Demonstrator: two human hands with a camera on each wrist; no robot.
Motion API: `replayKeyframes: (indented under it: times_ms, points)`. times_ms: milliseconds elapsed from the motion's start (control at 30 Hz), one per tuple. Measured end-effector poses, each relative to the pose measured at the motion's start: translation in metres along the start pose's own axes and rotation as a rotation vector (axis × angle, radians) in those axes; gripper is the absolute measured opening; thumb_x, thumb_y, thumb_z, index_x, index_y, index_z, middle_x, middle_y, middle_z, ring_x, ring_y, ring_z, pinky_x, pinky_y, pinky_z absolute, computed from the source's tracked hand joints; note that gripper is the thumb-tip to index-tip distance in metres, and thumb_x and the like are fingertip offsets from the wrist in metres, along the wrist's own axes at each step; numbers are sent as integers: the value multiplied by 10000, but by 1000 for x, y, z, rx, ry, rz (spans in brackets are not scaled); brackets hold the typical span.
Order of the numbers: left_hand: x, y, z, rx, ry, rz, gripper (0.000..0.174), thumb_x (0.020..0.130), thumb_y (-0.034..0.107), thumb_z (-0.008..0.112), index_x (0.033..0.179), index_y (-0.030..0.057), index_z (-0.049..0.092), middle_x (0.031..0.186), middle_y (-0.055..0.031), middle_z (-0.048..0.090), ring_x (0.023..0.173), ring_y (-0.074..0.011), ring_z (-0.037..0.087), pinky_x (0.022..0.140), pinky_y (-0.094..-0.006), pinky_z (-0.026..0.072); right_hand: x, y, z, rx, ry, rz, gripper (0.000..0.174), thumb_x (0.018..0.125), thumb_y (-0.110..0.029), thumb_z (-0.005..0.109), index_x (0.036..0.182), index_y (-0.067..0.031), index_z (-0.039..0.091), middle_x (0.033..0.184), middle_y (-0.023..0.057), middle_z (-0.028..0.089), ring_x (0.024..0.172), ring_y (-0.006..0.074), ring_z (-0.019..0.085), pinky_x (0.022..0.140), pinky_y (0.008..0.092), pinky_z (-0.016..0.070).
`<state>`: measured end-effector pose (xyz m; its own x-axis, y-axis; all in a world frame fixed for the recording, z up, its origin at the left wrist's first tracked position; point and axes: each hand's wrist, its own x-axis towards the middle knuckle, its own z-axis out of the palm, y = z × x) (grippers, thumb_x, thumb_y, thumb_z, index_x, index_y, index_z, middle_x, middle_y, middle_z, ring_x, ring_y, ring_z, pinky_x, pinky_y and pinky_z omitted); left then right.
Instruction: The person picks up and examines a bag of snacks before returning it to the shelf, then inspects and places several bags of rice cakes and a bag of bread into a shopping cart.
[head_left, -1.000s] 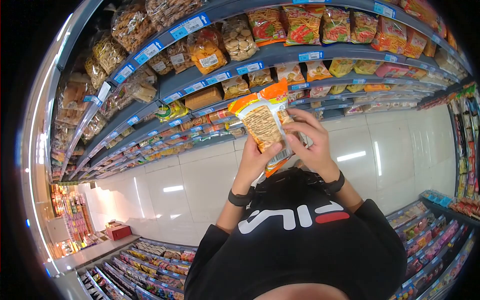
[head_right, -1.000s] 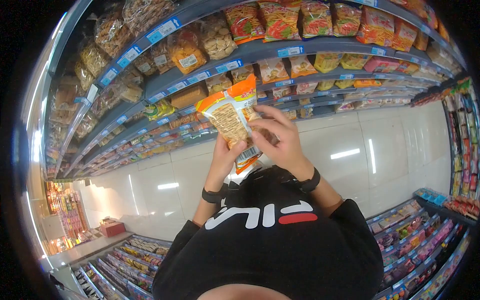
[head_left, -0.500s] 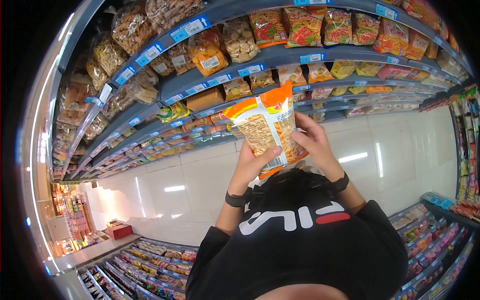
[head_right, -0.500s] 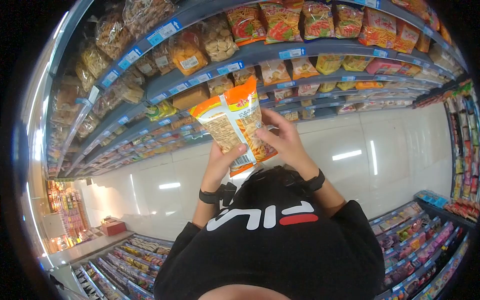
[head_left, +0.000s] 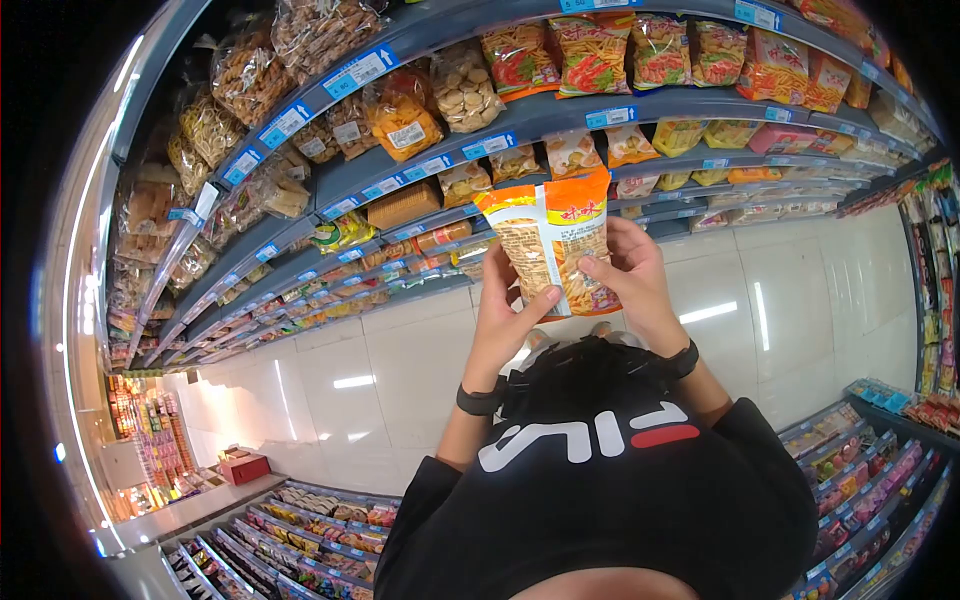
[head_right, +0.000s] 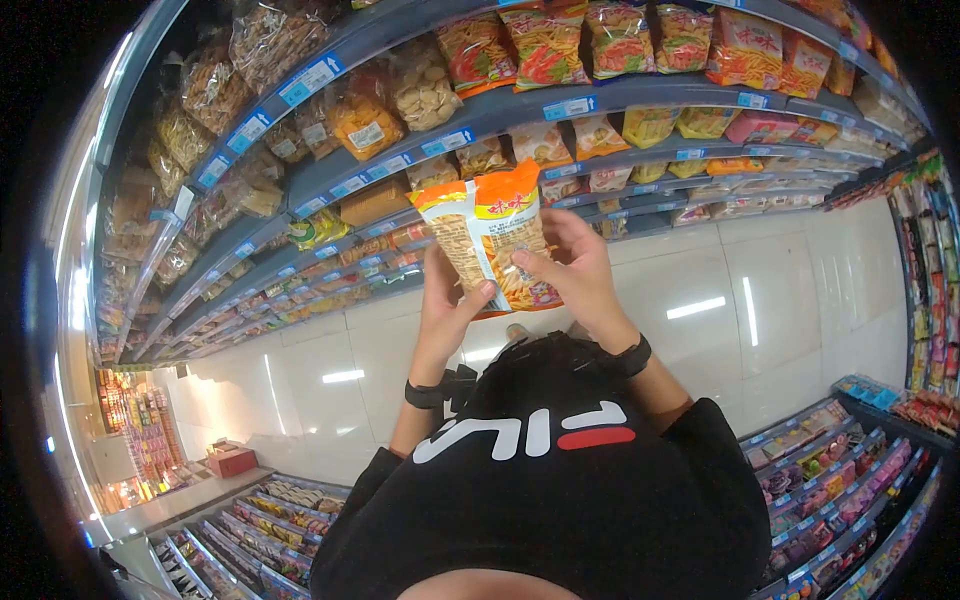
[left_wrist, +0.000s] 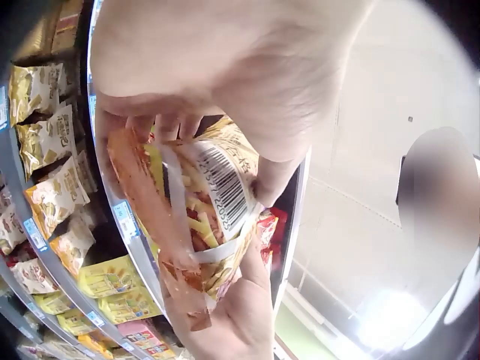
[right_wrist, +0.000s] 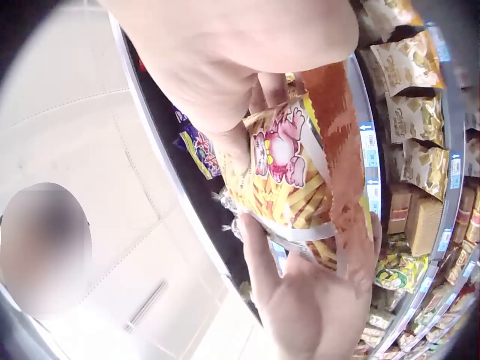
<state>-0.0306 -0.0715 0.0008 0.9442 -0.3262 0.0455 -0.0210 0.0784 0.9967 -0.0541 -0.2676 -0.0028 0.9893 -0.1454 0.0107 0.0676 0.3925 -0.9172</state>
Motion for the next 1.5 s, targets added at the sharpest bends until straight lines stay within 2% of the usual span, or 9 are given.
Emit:
replayKeyframes:
  times_ms: [200, 500, 667, 800, 900, 933, 1067, 1167, 1500]
  points:
    - [2, -13, 20, 227, 145, 84, 701, 913, 157, 736, 1461, 32, 318, 1357, -136, 476, 1269, -218, 477, 1082, -409, 418, 1, 1, -13, -41, 50, -58, 566, 793, -88, 846, 1270, -4, 554, 1159, 89, 674, 1025, 139, 646, 844, 283, 520]
    - [11, -27, 42, -133, 93, 132, 638, 979, 150, 634, 1517, -13, 331, 1495, -169, 439, 1397, -262, 432, 1116, -433, 407, 0, -9, -39, -364, -136, -322, 426, 804, -107, 814, 1204, -46, 681, 1233, 87, 650, 984, 149, 630, 780, 298, 509]
    - [2, -26, 43, -308, 59, -186, 774, 743, 167, 899, 1372, -7, 482, 1459, -125, 417, 1373, -227, 424, 1105, -371, 399, 1, -19, -44, -435, -354, -377, 270, 857, -16, 716, 1126, -32, 741, 1149, 109, 699, 974, 150, 639, 731, 283, 512]
    - [13, -51, 34, -45, 210, -42, 652, 752, 118, 882, 1275, -4, 512, 1259, -62, 401, 1211, -180, 499, 1028, -324, 433, 1, -11, -54, -390, -356, -246, 328, 815, -1, 748, 1141, -30, 726, 1148, 109, 703, 933, 152, 633, 681, 269, 504]
    - [16, -47, 32, -99, 206, -89, 641, 760, 92, 869, 1281, 0, 507, 1243, -58, 435, 1193, -175, 521, 1025, -327, 444, 8, -13, -50, -470, -84, -311, 531, 757, -55, 821, 1261, -46, 653, 1268, 110, 650, 971, 157, 625, 703, 276, 503]
    - [16, -44, 31, -140, 187, -112, 653, 764, 82, 863, 1300, 2, 499, 1254, -62, 461, 1195, -175, 529, 1030, -332, 449, 15, -8, -55, -571, -115, -351, 735, 707, -129, 880, 1366, -62, 561, 1365, 111, 584, 1070, 193, 612, 804, 307, 506]
    - [29, -38, 26, -340, 81, -181, 752, 759, 68, 857, 1390, 7, 454, 1321, -93, 542, 1218, -176, 549, 1042, -345, 475, 33, -4, -57, -562, -174, -364, 822, 700, -211, 903, 1405, -32, 520, 1305, 105, 599, 1132, 234, 593, 957, 362, 463]
    - [56, -41, 23, -301, 26, -62, 774, 736, 72, 871, 1388, 7, 459, 1309, -96, 556, 1215, -171, 548, 1033, -340, 480, 47, -1, -59, -461, -261, -181, 830, 708, -211, 904, 1406, 0, 509, 1242, 112, 627, 1124, 204, 591, 949, 345, 460]
    - [175, -17, -5, 234, 39, 377, 797, 749, 87, 855, 1407, 58, 406, 1472, -183, 449, 1365, -284, 460, 1138, -425, 357, 148, 9, -39, -671, -9, -264, 651, 792, -94, 840, 1334, 19, 498, 1256, 130, 623, 1188, 207, 579, 1040, 366, 435]
